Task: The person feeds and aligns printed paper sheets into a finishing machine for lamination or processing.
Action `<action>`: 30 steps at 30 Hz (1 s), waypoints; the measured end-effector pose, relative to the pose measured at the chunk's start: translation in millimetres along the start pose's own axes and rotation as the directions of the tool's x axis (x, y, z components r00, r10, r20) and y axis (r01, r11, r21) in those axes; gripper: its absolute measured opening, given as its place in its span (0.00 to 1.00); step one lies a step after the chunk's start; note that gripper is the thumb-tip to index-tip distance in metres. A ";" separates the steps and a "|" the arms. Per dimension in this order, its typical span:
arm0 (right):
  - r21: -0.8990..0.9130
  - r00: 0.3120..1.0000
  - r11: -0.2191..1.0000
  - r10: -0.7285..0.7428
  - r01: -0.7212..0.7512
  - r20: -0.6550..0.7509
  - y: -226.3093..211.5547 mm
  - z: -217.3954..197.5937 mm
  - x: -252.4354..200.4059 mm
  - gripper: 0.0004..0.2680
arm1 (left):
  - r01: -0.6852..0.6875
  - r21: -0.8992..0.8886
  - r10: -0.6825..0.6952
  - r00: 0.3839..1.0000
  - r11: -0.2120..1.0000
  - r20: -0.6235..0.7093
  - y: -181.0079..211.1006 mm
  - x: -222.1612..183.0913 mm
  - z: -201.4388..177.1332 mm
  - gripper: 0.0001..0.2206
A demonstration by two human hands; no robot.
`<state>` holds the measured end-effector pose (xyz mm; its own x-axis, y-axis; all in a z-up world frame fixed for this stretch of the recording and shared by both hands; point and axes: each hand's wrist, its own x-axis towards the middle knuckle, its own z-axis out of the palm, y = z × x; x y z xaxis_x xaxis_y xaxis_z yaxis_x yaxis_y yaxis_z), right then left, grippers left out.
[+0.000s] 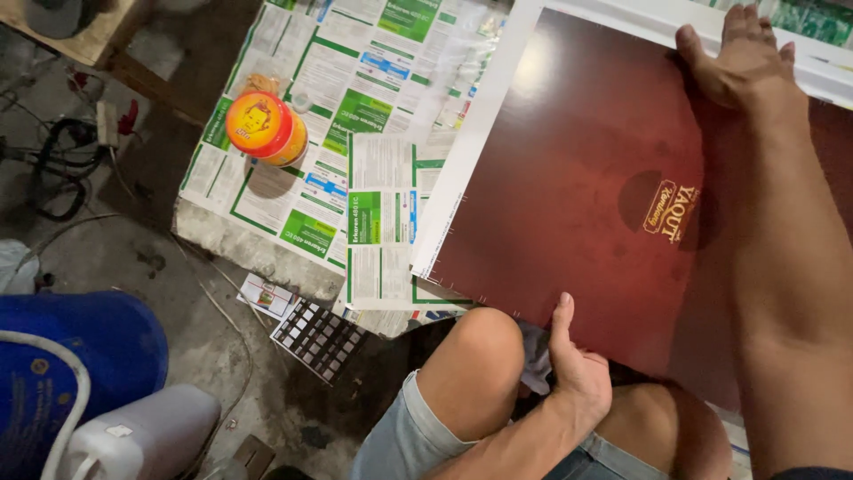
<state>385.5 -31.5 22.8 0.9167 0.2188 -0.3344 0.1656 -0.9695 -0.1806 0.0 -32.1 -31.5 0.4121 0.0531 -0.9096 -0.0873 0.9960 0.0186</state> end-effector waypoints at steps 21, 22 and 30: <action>-0.066 0.864 0.885 -0.464 0.460 -0.195 28.8 70.4 -310.2 0.30 | -0.248 0.228 0.218 0.964 0.942 0.149 -5.5 15.4 -2.7 0.27; -0.066 0.839 0.861 -0.506 0.504 -0.200 38.1 87.9 -320.3 0.30 | -0.286 0.194 0.259 0.954 0.938 0.152 0.0 14.2 -9.3 0.27; 0.065 0.832 0.902 -0.362 0.426 -0.420 96.3 124.0 -336.0 0.36 | -0.065 -0.040 0.073 0.679 0.997 0.730 9.9 10.3 -16.0 0.24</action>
<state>48.4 -184.7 3.0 0.8555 0.4872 0.1754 0.5161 -0.7746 -0.3656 -11.1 -22.8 -47.3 0.9359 0.1616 -0.3132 -0.1500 0.9868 0.0609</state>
